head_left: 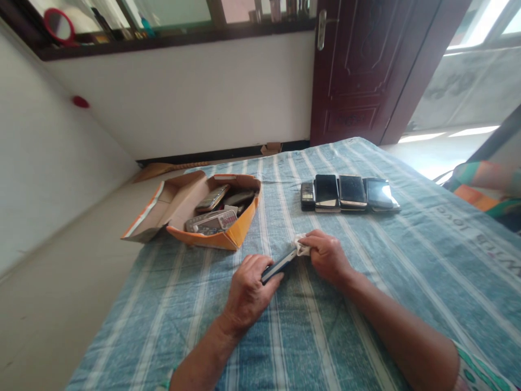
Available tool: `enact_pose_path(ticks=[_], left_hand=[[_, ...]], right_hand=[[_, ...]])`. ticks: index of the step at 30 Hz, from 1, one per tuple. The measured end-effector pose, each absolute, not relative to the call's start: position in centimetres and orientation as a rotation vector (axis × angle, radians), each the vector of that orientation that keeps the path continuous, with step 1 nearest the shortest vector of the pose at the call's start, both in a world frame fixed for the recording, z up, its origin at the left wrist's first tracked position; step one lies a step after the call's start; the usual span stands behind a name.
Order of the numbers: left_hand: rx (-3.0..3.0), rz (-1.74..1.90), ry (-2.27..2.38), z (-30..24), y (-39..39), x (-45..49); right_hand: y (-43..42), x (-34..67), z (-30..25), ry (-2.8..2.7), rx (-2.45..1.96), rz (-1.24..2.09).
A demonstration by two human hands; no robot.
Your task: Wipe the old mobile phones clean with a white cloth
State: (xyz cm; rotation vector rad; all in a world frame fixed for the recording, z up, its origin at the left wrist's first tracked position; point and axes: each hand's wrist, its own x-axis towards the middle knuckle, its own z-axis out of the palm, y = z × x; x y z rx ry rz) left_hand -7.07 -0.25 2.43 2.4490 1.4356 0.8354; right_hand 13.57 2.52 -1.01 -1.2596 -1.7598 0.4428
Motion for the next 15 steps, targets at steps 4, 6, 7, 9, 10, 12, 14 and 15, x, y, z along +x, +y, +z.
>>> enact_pose_path(ticks=[4, 6, 7, 9, 10, 12, 14, 15], left_hand=[[2.389, 0.767, 1.448, 2.75, -0.57, -6.72], [2.376, 0.719, 1.487, 2.66, -0.63, -6.64], [2.376, 0.704, 1.505, 2.55, -0.65, -6.63], [2.389, 0.690, 1.522, 2.26, -0.67, -6.65], [2.399, 0.684, 1.523, 2.13, -0.69, -6.66], [2.416, 0.658, 1.519, 2.02, -0.71, -6.68], [2.420, 0.619, 1.529, 2.14, -0.74, -6.64], [2.417, 0.601, 1.540, 2.28, -0.75, -6.61]], right_hand=[[2.44, 13.50, -0.98, -1.675, -1.256, 0.591], [2.37, 13.51, -0.86, -1.634, -1.254, 0.655], [2.33, 13.53, -0.77, -1.617, -1.254, 0.682], [2.27, 13.60, -0.56, -1.578, -1.261, 0.733], [2.25, 13.65, -0.46, -1.556, -1.268, 0.756], [2.22, 13.73, -0.28, -1.514, -1.284, 0.792], [2.21, 13.77, -0.15, -1.490, -1.296, 0.811], [2.21, 13.77, -0.09, -1.485, -1.298, 0.815]])
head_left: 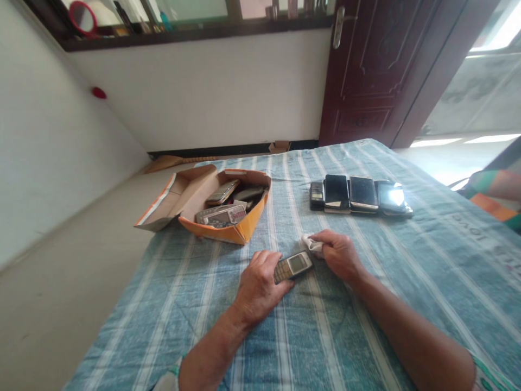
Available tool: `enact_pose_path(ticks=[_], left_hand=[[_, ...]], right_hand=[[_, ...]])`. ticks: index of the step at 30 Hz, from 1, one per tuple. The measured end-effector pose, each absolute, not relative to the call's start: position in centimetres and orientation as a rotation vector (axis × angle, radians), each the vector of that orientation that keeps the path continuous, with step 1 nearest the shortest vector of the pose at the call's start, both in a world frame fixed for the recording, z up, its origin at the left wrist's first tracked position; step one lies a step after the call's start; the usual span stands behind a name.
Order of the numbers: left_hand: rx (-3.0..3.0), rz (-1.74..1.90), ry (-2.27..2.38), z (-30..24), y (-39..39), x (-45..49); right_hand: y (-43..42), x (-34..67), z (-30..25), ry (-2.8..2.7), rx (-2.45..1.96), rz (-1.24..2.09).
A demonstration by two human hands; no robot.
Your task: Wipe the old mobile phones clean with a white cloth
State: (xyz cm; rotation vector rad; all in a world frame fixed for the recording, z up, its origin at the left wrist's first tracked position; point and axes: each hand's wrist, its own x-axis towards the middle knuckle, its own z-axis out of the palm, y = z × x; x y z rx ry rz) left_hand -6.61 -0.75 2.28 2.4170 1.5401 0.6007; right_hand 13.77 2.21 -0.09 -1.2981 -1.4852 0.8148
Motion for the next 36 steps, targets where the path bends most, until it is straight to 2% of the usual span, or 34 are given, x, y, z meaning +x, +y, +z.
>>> enact_pose_path(ticks=[5, 16, 29, 36], left_hand=[[2.407, 0.529, 1.558, 2.9, -0.8, -6.4], [2.456, 0.793, 1.554, 2.6, -0.5, -6.6], [2.404, 0.788, 1.747, 1.8, 0.0, -6.9], [2.389, 0.746, 1.849, 1.5, 0.1, -5.8]], right_hand=[[2.2, 13.6, 0.0, -1.506, -1.273, 0.793], [1.9, 13.2, 0.7, -1.511, -1.241, 0.959], [1.8, 13.5, 1.2, -1.485, -1.325, 1.070], [2.2, 13.6, 0.3, -1.508, -1.310, 0.731]])
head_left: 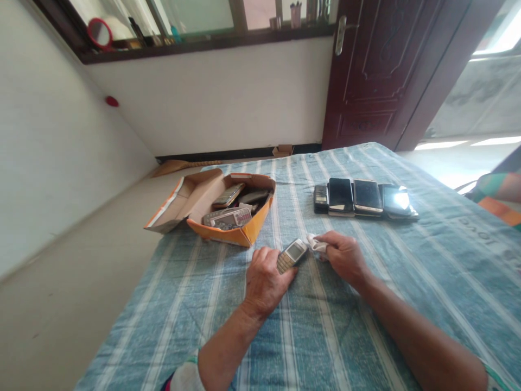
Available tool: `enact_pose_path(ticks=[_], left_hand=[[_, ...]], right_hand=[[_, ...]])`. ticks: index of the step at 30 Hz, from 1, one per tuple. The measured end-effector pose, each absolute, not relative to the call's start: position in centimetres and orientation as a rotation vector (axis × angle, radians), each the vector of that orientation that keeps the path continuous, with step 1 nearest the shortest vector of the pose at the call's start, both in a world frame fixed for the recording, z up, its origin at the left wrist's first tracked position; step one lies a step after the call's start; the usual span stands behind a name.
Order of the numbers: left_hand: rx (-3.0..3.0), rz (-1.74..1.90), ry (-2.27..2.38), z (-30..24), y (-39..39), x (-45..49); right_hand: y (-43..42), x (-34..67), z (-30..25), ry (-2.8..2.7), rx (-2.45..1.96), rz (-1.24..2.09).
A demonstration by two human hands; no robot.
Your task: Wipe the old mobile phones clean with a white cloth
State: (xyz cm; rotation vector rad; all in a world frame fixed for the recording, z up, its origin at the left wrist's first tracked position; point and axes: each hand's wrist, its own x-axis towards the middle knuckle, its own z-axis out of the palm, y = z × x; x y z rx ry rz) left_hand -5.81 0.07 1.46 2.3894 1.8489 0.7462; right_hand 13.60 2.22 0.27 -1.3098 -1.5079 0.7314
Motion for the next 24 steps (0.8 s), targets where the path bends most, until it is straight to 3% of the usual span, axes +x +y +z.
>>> enact_pose_path(ticks=[13, 24], left_hand=[[2.181, 0.572, 1.376, 2.8, 0.9, -8.4], [2.220, 0.705, 1.356, 1.6, 0.9, -8.4]], right_hand=[[0.7, 12.3, -0.4, -2.119, -1.183, -0.025], [-1.9, 8.8, 0.0, -2.333, -0.884, -0.126]])
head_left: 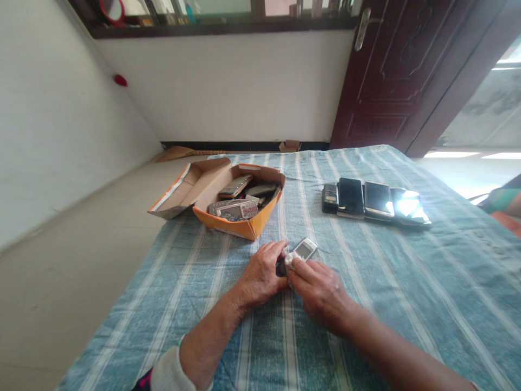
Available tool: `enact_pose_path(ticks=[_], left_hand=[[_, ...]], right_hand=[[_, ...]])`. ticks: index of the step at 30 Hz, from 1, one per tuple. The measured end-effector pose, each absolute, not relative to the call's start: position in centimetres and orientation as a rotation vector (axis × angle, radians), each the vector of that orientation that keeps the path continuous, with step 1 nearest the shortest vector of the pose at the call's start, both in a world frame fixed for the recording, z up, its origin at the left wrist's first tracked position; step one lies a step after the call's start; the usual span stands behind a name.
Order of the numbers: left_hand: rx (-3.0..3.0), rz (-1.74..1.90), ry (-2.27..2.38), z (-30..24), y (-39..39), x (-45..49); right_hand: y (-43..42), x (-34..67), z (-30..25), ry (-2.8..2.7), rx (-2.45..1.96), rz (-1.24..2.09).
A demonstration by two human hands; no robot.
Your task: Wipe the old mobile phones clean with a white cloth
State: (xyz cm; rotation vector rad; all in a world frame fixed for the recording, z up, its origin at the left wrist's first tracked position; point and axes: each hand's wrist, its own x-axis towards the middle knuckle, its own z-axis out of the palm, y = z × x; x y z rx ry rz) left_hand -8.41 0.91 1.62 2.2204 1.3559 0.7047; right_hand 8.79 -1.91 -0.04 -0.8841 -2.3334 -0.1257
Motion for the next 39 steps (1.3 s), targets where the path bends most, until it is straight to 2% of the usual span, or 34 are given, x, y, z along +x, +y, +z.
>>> enact_pose_path(ticks=[12, 24, 31, 39], left_hand=[[2.220, 0.606, 1.373, 2.0, 1.1, -8.5], [2.230, 0.603, 1.374, 2.0, 1.2, -8.4], [2.185, 0.566, 1.397, 2.2, 1.2, -8.6], [2.191, 0.725, 1.435, 1.5, 1.2, -7.6]], right_hand=[[0.9, 11.5, -0.5, -2.221, -1.221, -0.229], [-1.3, 8.5, 0.4, -2.366, -0.969, -0.164], [1.0, 11.0, -0.3, -2.242, -1.241, -0.229], [2.0, 12.6, -0.4, -2.066, -1.386, -0.143]])
